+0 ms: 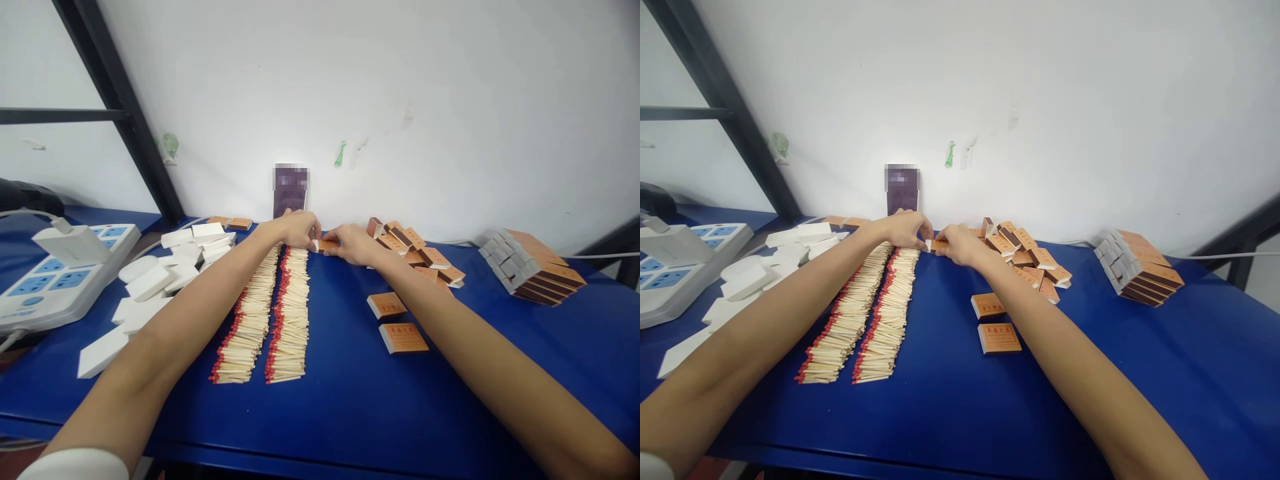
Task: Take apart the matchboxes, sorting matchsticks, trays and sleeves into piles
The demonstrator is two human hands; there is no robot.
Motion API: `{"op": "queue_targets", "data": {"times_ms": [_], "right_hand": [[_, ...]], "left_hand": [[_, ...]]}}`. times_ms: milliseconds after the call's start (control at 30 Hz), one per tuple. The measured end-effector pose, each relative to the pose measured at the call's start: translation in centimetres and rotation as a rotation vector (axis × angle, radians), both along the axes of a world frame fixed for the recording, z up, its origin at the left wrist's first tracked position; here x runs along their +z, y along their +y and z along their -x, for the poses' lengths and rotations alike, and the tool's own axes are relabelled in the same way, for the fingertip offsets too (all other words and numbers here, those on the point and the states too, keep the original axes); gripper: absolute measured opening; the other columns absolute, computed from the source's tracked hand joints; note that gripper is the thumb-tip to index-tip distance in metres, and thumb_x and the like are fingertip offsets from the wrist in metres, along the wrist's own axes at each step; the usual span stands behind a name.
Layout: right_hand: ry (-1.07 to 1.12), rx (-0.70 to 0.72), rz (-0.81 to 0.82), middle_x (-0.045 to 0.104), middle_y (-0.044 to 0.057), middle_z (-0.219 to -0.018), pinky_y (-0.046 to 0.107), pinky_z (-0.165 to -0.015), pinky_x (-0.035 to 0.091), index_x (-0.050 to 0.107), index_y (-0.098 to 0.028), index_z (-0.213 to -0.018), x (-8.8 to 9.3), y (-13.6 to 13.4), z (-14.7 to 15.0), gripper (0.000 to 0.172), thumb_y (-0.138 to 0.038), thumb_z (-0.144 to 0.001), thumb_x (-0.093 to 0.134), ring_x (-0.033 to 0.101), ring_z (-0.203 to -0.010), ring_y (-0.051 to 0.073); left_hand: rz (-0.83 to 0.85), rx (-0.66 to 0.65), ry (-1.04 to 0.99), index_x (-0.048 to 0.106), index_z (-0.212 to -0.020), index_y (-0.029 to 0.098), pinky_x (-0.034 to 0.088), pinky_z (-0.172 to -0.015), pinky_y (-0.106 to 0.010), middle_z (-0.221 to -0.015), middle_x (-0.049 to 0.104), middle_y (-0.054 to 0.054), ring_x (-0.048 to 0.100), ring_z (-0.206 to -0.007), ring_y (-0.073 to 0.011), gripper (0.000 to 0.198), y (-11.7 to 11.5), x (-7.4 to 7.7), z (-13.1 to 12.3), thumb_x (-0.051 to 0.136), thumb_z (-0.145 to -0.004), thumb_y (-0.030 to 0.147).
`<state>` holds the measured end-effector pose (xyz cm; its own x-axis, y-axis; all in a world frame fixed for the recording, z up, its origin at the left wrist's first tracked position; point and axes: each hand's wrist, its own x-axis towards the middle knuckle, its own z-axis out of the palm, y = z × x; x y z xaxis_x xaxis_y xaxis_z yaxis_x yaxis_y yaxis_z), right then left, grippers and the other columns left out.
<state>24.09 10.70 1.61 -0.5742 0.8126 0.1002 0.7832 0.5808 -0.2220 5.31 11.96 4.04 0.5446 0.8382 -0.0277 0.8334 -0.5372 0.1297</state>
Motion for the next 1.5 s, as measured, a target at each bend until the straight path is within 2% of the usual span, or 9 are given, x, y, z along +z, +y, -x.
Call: {"op": "queue_targets", "data": {"times_ms": [133,433,700,833,933,1033,1167,1400,1500], "right_hand": [[-0.043,-0.029,0.009,0.077,0.009,-0.100,0.027,-0.076,0.047,0.075,-0.015,-0.112,0.2,0.2,-0.4,0.029,-0.023,-0.085,0.068,0.068,-0.084,0.019],[-0.136,-0.130,0.020,0.075,0.011,-0.107,0.028,-0.077,0.049,0.074,-0.017,-0.114,0.2,0.7,-0.7,0.033,-0.013,-0.082,0.067,0.068,-0.091,0.022],[-0.205,-0.232,0.057,0.074,0.014,-0.106,0.029,-0.065,0.050,0.074,-0.014,-0.112,2.3,-0.5,-1.3,0.033,-0.012,-0.080,0.068,0.069,-0.083,0.022],[-0.226,-0.248,0.040,0.074,0.014,-0.107,0.030,-0.069,0.050,0.073,-0.015,-0.116,3.2,-0.9,-1.5,0.036,-0.015,-0.081,0.066,0.069,-0.092,0.025],[-0.247,-0.264,0.046,0.075,0.013,-0.098,0.031,-0.068,0.050,0.075,-0.016,-0.111,3.5,-0.8,-1.9,0.032,-0.017,-0.079,0.069,0.069,-0.087,0.025],[-0.255,-0.276,0.048,0.075,0.012,-0.094,0.031,-0.067,0.051,0.075,-0.017,-0.108,3.6,-0.6,-2.3,0.031,-0.019,-0.078,0.071,0.069,-0.084,0.024],[-0.254,-0.292,0.047,0.075,0.012,-0.099,0.030,-0.066,0.051,0.074,-0.017,-0.110,3.6,-0.6,-2.5,0.034,-0.019,-0.076,0.072,0.069,-0.081,0.023],[-0.247,-0.347,0.014,0.074,0.015,-0.098,0.031,-0.064,0.051,0.072,-0.016,-0.116,2.8,0.2,-3.2,0.041,-0.013,-0.075,0.069,0.070,-0.075,0.023],[-0.233,-0.349,-0.023,0.073,0.016,-0.107,0.030,-0.067,0.050,0.071,-0.015,-0.119,2.4,0.8,-3.7,0.044,-0.009,-0.075,0.066,0.070,-0.083,0.024]], "left_hand": [[-0.006,0.014,-0.007,0.073,-0.099,0.023,0.032,-0.107,-0.050,-0.104,0.078,-0.001,0.066,-0.105,-0.0271,0.032,0.2,-0.2,0.3,0.073,-0.069,0.034],[-0.001,0.041,0.001,0.075,-0.100,0.023,0.028,-0.111,-0.051,-0.104,0.078,-0.002,0.064,-0.109,-0.0284,0.033,-0.3,0.1,-0.2,0.072,-0.069,0.036],[-0.011,0.051,0.028,0.075,-0.103,0.022,0.029,-0.109,-0.053,-0.109,0.076,-0.005,0.062,-0.113,-0.0313,0.037,-0.4,0.1,-0.5,0.073,-0.068,0.034],[-0.024,0.038,0.029,0.075,-0.102,0.021,0.031,-0.106,-0.053,-0.109,0.076,-0.006,0.063,-0.112,-0.0325,0.035,-0.5,0.1,-0.6,0.073,-0.069,0.033],[-0.027,0.032,0.021,0.075,-0.100,0.021,0.032,-0.105,-0.053,-0.108,0.077,-0.006,0.064,-0.109,-0.0319,0.034,-0.3,0.0,-0.5,0.073,-0.068,0.032],[-0.032,0.031,0.015,0.075,-0.099,0.021,0.032,-0.104,-0.053,-0.107,0.077,-0.006,0.064,-0.108,-0.0311,0.032,-0.2,-0.2,-0.5,0.073,-0.068,0.031],[-0.036,0.029,0.010,0.075,-0.100,0.021,0.031,-0.105,-0.054,-0.105,0.077,-0.006,0.063,-0.109,-0.0314,0.034,0.0,-0.3,-0.4,0.073,-0.068,0.031],[-0.052,0.017,0.003,0.074,-0.101,0.022,0.033,-0.103,-0.052,-0.107,0.076,-0.005,0.064,-0.107,-0.0297,0.035,0.4,-0.6,-0.4,0.073,-0.070,0.037],[-0.058,0.015,-0.002,0.073,-0.100,0.021,0.033,-0.102,-0.052,-0.106,0.076,-0.005,0.064,-0.105,-0.0300,0.036,0.5,-0.7,-0.4,0.074,-0.069,0.039]]}}
